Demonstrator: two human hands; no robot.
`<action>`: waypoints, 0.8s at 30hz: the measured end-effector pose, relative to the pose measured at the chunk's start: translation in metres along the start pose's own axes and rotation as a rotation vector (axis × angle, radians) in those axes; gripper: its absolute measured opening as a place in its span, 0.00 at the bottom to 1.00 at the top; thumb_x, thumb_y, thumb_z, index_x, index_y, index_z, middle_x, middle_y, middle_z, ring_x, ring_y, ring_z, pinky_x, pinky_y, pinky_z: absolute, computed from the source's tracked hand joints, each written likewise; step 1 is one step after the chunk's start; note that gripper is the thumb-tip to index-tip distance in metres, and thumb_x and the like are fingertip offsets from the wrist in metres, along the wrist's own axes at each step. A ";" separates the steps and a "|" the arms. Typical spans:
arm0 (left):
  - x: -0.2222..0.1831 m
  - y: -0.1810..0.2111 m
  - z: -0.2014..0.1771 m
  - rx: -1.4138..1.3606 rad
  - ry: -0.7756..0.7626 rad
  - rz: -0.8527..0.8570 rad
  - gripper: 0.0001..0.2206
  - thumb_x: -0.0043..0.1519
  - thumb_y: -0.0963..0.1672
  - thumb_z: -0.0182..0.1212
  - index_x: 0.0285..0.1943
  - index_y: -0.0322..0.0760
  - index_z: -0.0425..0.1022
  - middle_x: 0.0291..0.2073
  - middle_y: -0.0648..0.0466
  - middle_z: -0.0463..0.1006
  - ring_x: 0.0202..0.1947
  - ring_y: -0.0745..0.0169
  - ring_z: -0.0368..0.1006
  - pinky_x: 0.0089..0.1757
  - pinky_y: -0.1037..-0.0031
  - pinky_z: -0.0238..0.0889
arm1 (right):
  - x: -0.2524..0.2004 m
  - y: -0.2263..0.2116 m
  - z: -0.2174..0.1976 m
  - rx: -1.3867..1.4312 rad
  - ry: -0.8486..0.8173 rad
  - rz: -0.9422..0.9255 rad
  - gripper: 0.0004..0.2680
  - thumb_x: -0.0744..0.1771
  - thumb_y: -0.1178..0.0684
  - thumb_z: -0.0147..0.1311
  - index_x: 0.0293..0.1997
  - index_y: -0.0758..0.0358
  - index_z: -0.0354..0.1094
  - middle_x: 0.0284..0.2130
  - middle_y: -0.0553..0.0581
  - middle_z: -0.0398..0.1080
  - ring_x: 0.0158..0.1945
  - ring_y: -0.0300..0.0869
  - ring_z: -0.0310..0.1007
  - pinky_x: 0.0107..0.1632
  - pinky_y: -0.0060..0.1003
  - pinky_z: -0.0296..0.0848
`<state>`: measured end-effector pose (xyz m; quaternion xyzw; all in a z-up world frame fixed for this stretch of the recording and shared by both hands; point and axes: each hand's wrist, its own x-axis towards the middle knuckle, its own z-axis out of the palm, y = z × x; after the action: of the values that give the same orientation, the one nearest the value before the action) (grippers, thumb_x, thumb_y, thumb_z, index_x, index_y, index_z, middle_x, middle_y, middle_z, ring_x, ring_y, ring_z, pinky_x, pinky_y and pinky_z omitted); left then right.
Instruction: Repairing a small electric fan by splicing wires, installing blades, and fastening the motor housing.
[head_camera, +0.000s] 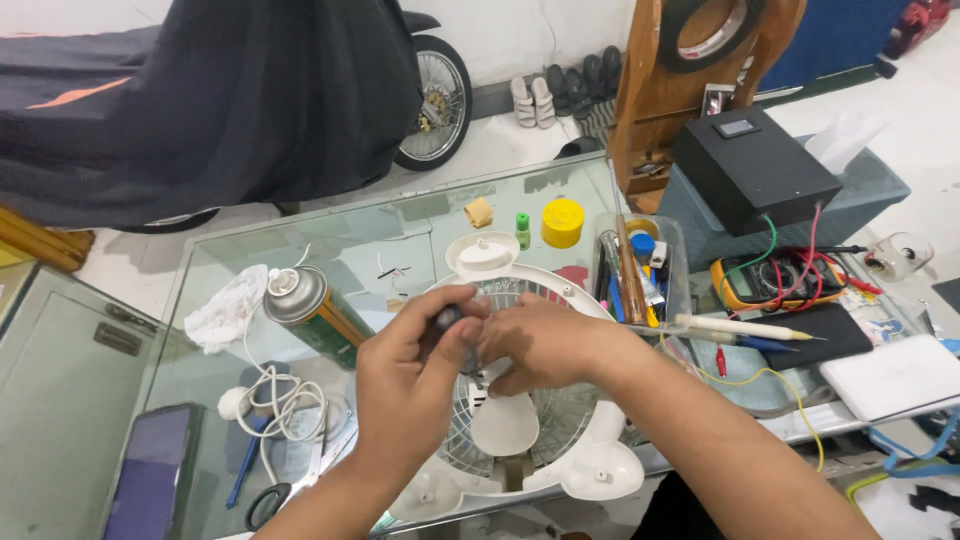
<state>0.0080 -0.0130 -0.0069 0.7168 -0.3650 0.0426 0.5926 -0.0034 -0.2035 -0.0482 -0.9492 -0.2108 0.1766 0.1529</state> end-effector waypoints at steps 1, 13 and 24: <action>-0.005 -0.002 0.004 -0.154 -0.043 -0.003 0.12 0.66 0.44 0.57 0.55 0.33 0.77 0.42 0.52 0.84 0.43 0.63 0.79 0.47 0.73 0.74 | -0.001 -0.002 0.000 0.015 -0.006 0.009 0.06 0.66 0.44 0.56 0.36 0.50 0.70 0.34 0.43 0.74 0.41 0.45 0.68 0.49 0.44 0.53; 0.033 -0.051 0.017 -1.058 -0.628 -0.155 0.18 0.63 0.44 0.50 0.19 0.29 0.65 0.05 0.52 0.56 0.07 0.72 0.49 0.14 0.80 0.45 | 0.008 0.001 0.014 0.132 0.191 0.061 0.14 0.60 0.39 0.66 0.38 0.57 0.80 0.36 0.61 0.81 0.46 0.59 0.77 0.56 0.48 0.69; 0.010 -0.033 0.005 -0.597 -0.127 0.027 0.11 0.68 0.50 0.61 0.47 0.40 0.75 0.33 0.56 0.79 0.35 0.75 0.69 0.41 0.80 0.64 | 0.009 -0.002 0.013 0.060 0.120 0.150 0.16 0.59 0.36 0.67 0.40 0.53 0.81 0.35 0.56 0.81 0.46 0.54 0.78 0.55 0.44 0.72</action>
<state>0.0324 -0.0211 -0.0300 0.5071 -0.4074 -0.1037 0.7524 -0.0019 -0.1952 -0.0616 -0.9662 -0.1243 0.1366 0.1800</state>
